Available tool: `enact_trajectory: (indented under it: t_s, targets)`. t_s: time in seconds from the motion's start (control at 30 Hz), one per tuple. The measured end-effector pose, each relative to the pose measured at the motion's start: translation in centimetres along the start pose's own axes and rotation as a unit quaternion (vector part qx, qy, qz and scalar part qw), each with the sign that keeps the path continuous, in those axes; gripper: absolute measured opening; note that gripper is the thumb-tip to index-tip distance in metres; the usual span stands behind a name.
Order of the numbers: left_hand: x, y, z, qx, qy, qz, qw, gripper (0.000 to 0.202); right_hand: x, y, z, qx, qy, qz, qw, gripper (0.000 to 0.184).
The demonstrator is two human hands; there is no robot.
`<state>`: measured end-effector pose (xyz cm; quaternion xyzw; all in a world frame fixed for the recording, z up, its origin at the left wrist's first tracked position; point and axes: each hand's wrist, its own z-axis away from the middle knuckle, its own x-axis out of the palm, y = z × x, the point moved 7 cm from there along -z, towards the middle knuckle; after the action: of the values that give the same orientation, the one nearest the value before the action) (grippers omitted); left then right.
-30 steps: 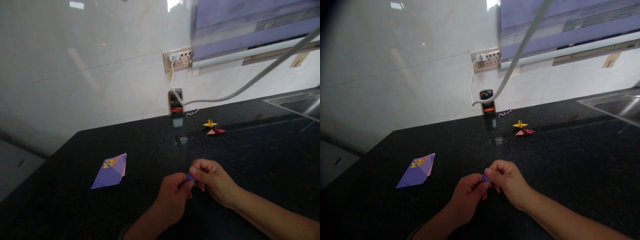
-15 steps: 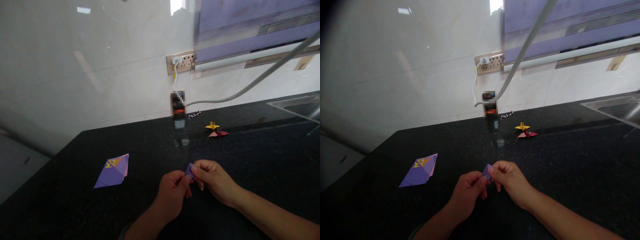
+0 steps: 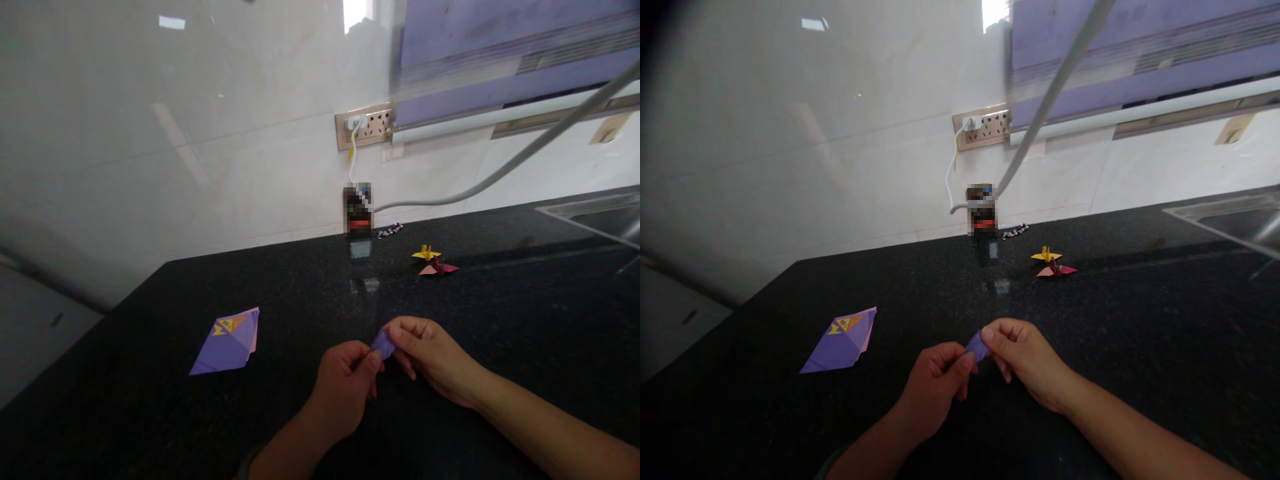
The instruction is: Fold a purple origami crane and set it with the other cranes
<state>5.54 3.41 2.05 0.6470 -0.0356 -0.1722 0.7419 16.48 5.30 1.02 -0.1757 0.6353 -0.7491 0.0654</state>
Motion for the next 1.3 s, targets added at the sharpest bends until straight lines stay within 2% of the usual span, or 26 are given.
enact_trajectory:
  t_s: [0.13, 0.27, 0.37, 0.5, 0.67, 0.87, 1.0, 1.07, 1.23, 1.3]
  targets:
    - [-0.4, -0.4, -0.3, 0.000, 0.011, -0.006, 1.000, 0.027, -0.3, -0.4, 0.2, -0.015, 0.007, 0.045, 0.999, 0.030]
    - [-1.1, 0.0, -0.5, 0.036, 0.052, -0.004, 0.998, 0.031, -0.4, -0.4, 0.2, -0.034, 0.024, 0.024, 0.999, 0.031]
    - [-1.7, 0.1, -0.6, 0.036, 0.088, 0.022, 0.995, 0.028, 0.3, 0.1, 0.1, -0.004, -0.021, 0.052, 0.998, 0.029]
    - [-1.8, -0.2, -0.7, 0.010, 0.100, 0.094, 0.990, 0.024, 1.2, 0.2, 0.5, 0.025, -0.081, 0.101, 0.991, 0.025]
    - [-1.3, -0.3, -0.7, 0.007, 0.079, 0.211, 0.974, 0.023, 0.8, -1.1, 0.8, -0.035, -0.020, 0.098, 0.994, 0.028]
    - [-1.2, 0.2, -0.5, 0.013, 0.065, 0.170, 0.983, 0.013, 1.5, -1.0, 0.8, -0.036, -0.047, 0.111, 0.992, 0.022]
    - [-1.0, 0.0, -0.6, 0.009, 0.052, 0.168, 0.984, 0.014, 0.8, -1.2, 0.8, -0.055, 0.002, 0.126, 0.991, 0.023]
    - [-1.0, -0.3, -0.7, -0.002, 0.050, 0.173, 0.984, 0.016, 0.7, -1.3, 0.8, -0.058, 0.007, 0.125, 0.990, 0.023]
    - [-0.4, -0.6, -0.7, -0.008, 0.018, 0.207, 0.978, 0.024, 1.2, -0.5, 0.7, -0.029, -0.038, 0.014, 0.999, 0.030]
    - [0.0, -0.7, -0.6, -0.021, 0.001, 0.238, 0.971, 0.026, 1.4, -0.2, 0.8, -0.011, -0.049, -0.032, 0.998, 0.027]
